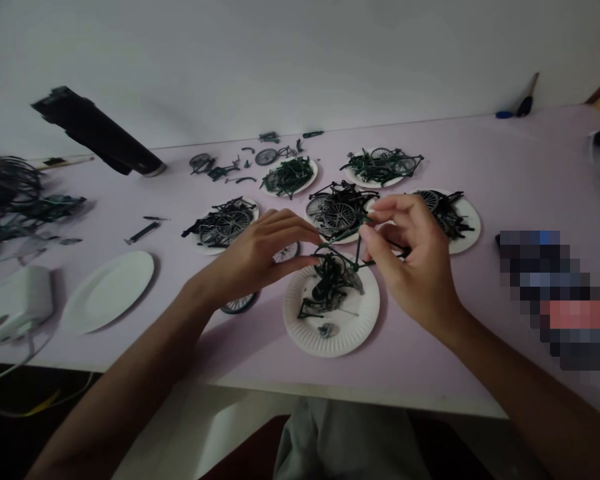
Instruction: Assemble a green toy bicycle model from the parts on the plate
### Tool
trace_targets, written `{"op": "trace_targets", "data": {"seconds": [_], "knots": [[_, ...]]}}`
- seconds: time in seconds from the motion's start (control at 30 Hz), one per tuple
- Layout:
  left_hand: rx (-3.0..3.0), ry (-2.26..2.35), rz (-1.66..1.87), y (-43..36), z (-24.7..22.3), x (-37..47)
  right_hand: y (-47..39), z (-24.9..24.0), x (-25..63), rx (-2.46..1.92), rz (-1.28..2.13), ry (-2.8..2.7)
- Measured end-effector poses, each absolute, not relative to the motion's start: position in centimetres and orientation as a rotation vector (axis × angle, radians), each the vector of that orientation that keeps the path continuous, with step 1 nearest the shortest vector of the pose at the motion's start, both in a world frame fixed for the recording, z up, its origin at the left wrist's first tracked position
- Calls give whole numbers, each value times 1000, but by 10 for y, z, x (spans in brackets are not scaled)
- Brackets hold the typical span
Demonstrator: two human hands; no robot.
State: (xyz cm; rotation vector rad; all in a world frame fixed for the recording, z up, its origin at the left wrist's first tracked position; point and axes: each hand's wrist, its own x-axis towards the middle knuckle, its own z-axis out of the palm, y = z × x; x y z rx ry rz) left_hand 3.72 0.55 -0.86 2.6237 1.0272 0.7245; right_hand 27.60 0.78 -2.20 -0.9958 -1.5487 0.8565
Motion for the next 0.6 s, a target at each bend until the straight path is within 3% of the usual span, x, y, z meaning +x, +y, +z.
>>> {"op": "trace_targets", "data": {"seconds": [0.1,0.23,0.6], "knots": [[2809,1023,406,7,-7,30,13,-20,278,-986,895,-1491],[2842,1008,246,6,-10,31,14,-22,280,-980,882,-1527],[2772,848,438,-1,2,31,11,-25,278,-1025,784,-1612]]}}
